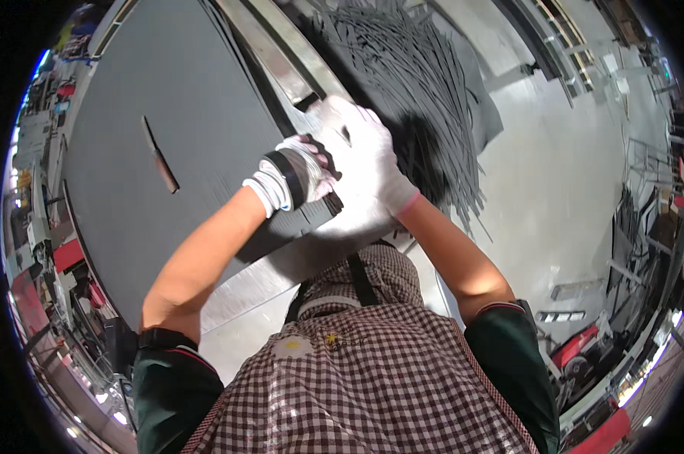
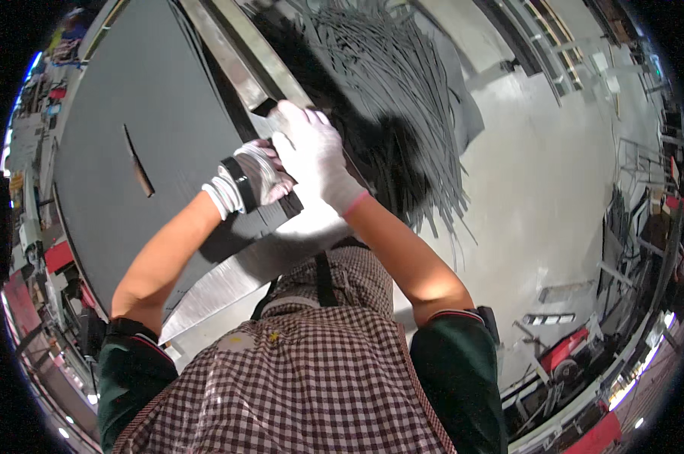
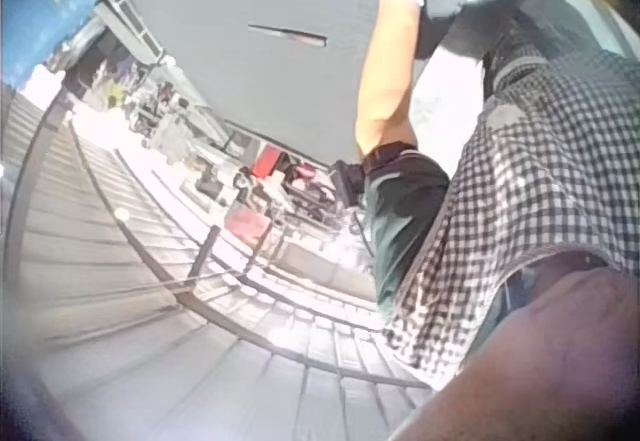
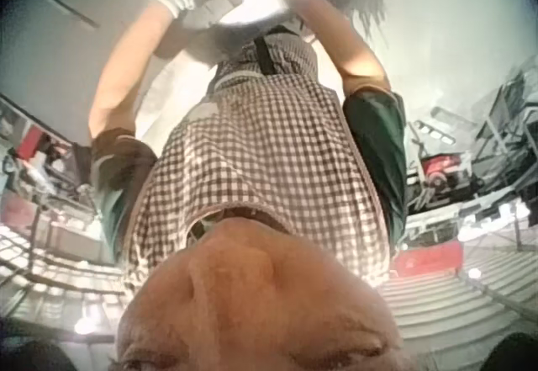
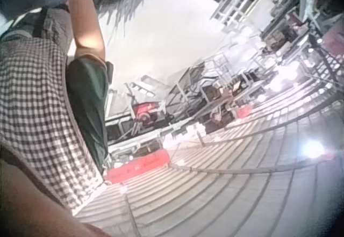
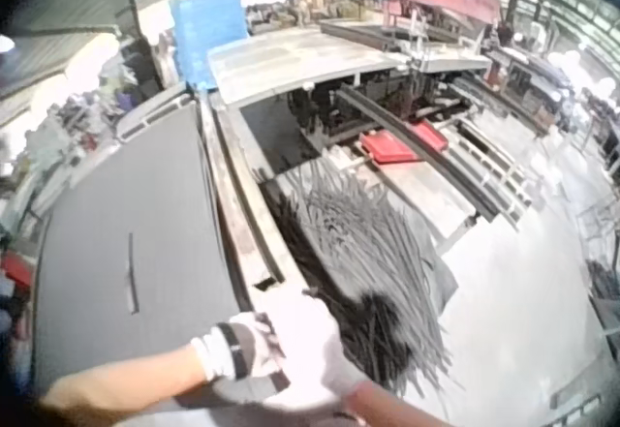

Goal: The recorder operates a machine and uses a knife to cut large sheets of black rubber material into strips.

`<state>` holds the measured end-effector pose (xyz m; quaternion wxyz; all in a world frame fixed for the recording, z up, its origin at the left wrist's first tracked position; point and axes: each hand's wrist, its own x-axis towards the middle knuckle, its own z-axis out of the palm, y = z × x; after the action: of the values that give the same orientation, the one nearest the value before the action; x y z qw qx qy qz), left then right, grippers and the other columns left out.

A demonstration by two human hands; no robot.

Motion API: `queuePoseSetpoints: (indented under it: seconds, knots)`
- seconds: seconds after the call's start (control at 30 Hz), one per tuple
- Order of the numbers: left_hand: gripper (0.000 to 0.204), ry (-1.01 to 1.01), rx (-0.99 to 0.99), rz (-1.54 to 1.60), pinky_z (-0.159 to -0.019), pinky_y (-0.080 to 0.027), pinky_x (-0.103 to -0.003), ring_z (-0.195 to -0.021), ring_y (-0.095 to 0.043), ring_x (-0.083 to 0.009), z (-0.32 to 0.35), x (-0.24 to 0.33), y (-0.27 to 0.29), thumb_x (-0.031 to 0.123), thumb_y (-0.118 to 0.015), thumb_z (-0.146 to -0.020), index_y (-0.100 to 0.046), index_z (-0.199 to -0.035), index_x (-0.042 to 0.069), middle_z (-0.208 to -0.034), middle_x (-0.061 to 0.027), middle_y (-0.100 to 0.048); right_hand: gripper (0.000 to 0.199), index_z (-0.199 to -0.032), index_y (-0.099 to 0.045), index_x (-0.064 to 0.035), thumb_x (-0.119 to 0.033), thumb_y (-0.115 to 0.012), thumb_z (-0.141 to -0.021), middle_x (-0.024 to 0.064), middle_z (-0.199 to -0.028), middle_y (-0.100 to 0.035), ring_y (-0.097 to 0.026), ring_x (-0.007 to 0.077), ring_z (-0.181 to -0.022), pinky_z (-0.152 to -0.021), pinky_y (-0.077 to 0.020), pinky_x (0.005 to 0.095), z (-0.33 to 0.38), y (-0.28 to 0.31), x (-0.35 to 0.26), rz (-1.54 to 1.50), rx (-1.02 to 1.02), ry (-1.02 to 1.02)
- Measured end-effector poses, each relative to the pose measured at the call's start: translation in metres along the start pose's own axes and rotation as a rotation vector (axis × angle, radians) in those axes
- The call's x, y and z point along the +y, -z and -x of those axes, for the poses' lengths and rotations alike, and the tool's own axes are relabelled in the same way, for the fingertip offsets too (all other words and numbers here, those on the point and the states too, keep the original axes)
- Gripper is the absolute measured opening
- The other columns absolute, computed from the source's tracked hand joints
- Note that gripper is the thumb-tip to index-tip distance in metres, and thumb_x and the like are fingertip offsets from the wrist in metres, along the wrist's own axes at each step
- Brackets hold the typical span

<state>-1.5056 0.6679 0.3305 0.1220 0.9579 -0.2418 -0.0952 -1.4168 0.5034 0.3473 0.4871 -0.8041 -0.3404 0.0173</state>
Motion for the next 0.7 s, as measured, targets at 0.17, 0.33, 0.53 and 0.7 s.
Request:
queuePoseSetpoints:
  seconds: [0.17,0.33,0.53,0.7]
  knots:
    - [0.039,0.159,-0.192,0.058,-0.102,-0.042,-0.04,-0.113,-0.057,-0.0325,-0.004,0.012,0.019,0.039,-0.056,-0.083,-0.065,-0.113,0.015,-0.118,-0.0129,-0.063,0.026,-0.109,-0.058,-0.0047,-0.015,-0.053,-0.085,0.0164,-0.105,-0.065,-0.06,0.0357,-0.1,-0.09,-0.0473,0.0448,-0.075,-0.032,-0.065,0.113,-0.242,0.038]
    - [0.062,0.334,-0.041,-0.326,-0.114,-0.026,-0.046,-0.132,-0.04,-0.0359,-0.004,0.049,0.053,0.049,-0.044,-0.09,-0.049,-0.136,0.008,-0.14,-0.0184,-0.049,0.038,-0.113,-0.046,0.0044,-0.021,-0.049,-0.084,0.0263,-0.108,-0.061,-0.062,0.0439,-0.097,-0.091,-0.0471,0.0492,-0.06,-0.078,-0.055,0.268,-0.225,-0.003]
    - [0.048,-0.047,-0.444,-0.125,-0.112,-0.034,-0.036,-0.131,-0.047,-0.0203,-0.005,0.026,0.03,0.035,-0.029,-0.102,-0.058,-0.132,0.012,-0.137,-0.007,-0.056,0.048,-0.117,-0.045,0.0054,-0.029,-0.054,-0.084,0.0304,-0.109,-0.06,-0.06,0.0441,-0.104,-0.091,-0.0469,0.0487,-0.101,-0.118,-0.055,0.061,-0.409,-0.265]
    - [0.043,0.079,-0.251,-0.024,-0.107,-0.035,-0.035,-0.123,-0.052,-0.0211,-0.008,0.041,0.071,0.037,-0.034,-0.101,-0.064,-0.125,0.016,-0.136,-0.0074,-0.057,0.06,-0.136,-0.041,0.0047,-0.031,-0.052,-0.088,0.0291,-0.122,-0.058,-0.057,0.0433,-0.112,-0.098,-0.0441,0.0462,-0.134,-0.121,-0.047,0.003,-0.427,-0.391]
